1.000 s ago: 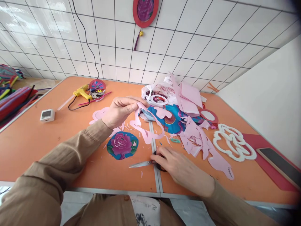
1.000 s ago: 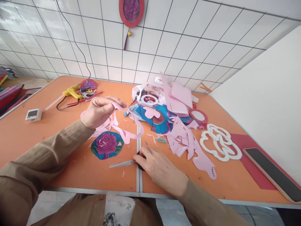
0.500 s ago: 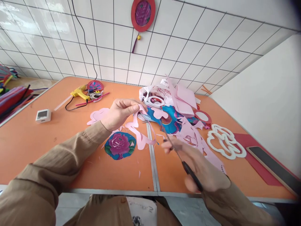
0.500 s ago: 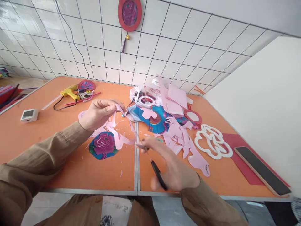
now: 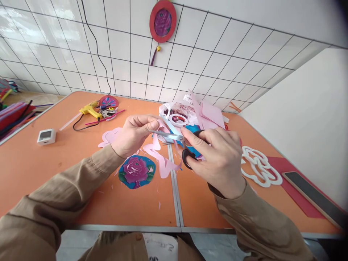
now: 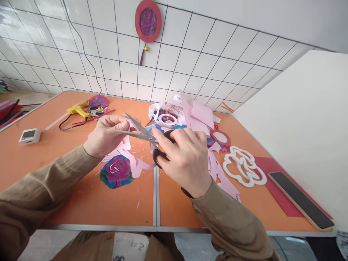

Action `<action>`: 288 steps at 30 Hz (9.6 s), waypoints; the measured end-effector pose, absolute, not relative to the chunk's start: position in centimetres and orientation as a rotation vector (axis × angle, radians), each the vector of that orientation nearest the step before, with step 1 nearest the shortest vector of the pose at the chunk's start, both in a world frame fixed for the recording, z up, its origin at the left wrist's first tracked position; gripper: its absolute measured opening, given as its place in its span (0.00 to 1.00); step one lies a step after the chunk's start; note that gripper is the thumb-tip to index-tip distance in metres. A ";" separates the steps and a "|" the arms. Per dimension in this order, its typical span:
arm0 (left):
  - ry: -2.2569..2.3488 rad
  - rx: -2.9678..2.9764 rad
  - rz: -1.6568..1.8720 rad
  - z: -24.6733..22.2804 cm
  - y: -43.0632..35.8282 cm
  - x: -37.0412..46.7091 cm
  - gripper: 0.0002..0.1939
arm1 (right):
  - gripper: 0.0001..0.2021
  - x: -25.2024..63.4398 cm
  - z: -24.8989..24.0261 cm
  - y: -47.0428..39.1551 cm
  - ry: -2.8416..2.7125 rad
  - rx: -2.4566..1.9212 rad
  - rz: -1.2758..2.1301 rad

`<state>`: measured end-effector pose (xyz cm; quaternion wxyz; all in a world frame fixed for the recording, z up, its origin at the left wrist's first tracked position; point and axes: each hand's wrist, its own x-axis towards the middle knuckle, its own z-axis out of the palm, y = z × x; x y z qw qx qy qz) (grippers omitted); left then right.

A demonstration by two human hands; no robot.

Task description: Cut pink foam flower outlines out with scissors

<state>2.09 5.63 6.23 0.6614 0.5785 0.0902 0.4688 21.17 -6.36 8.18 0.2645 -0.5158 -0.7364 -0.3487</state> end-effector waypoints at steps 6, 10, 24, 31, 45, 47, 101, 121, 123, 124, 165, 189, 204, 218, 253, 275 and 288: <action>0.183 1.305 1.109 6.4 5.6 2.1 0.08 | 0.15 21.3 7.8 -5.9 -2.004 -1.390 -0.996; 0.155 1.303 1.100 6.3 5.6 2.4 0.08 | 0.11 21.3 7.8 -5.8 -1.965 -1.332 -1.066; 0.206 1.346 1.092 6.2 5.7 2.3 0.09 | 0.14 21.7 7.9 -6.2 -1.960 -1.305 -0.652; 0.391 1.337 1.200 5.4 5.7 2.8 0.11 | 0.15 22.3 8.0 -7.3 -1.758 -1.223 0.784; 0.481 1.100 1.199 5.6 5.8 3.1 0.09 | 0.19 21.9 7.9 -7.7 -1.822 -1.352 0.778; 0.505 1.114 1.246 5.7 6.3 2.9 0.09 | 0.24 21.7 7.9 -8.0 -1.982 -1.404 0.758; 0.431 1.065 1.029 4.8 3.5 3.8 0.06 | 0.11 18.7 6.3 -1.4 -1.800 -1.288 -0.271; 0.572 1.416 1.151 5.2 3.4 3.6 0.13 | 0.08 18.7 6.8 -1.9 -1.681 -1.242 -0.119; 0.543 1.399 1.171 5.0 3.5 3.7 0.13 | 0.08 18.7 6.9 -1.9 -1.675 -1.249 -0.090; 0.533 1.390 1.194 4.8 3.6 3.7 0.12 | 0.08 18.8 7.0 -2.0 -1.673 -1.252 -0.078; 0.486 1.768 1.292 5.5 4.3 2.9 0.12 | 0.11 19.0 7.4 -1.9 -1.788 -1.150 0.119; 0.449 1.163 0.321 7.0 4.4 2.4 0.18 | 0.06 22.7 9.2 -1.4 -2.321 -1.125 -0.181; 0.574 1.507 1.110 4.8 2.4 3.6 0.20 | 0.16 20.2 9.8 -2.6 -1.690 -1.158 0.873; 0.679 1.504 0.874 4.9 1.4 3.3 0.18 | 0.14 18.9 6.9 -1.0 -1.305 -1.128 1.100; 0.653 0.567 0.882 1.3 -0.1 0.5 0.17 | 0.22 22.3 2.1 -7.0 -2.580 -1.370 0.500; 0.446 0.452 0.932 1.4 0.4 0.3 0.19 | 0.24 24.6 2.1 -7.6 -2.568 -1.501 0.546; 0.430 0.563 0.939 1.3 0.1 0.6 0.17 | 0.30 24.7 0.8 -5.6 -2.008 -1.018 0.842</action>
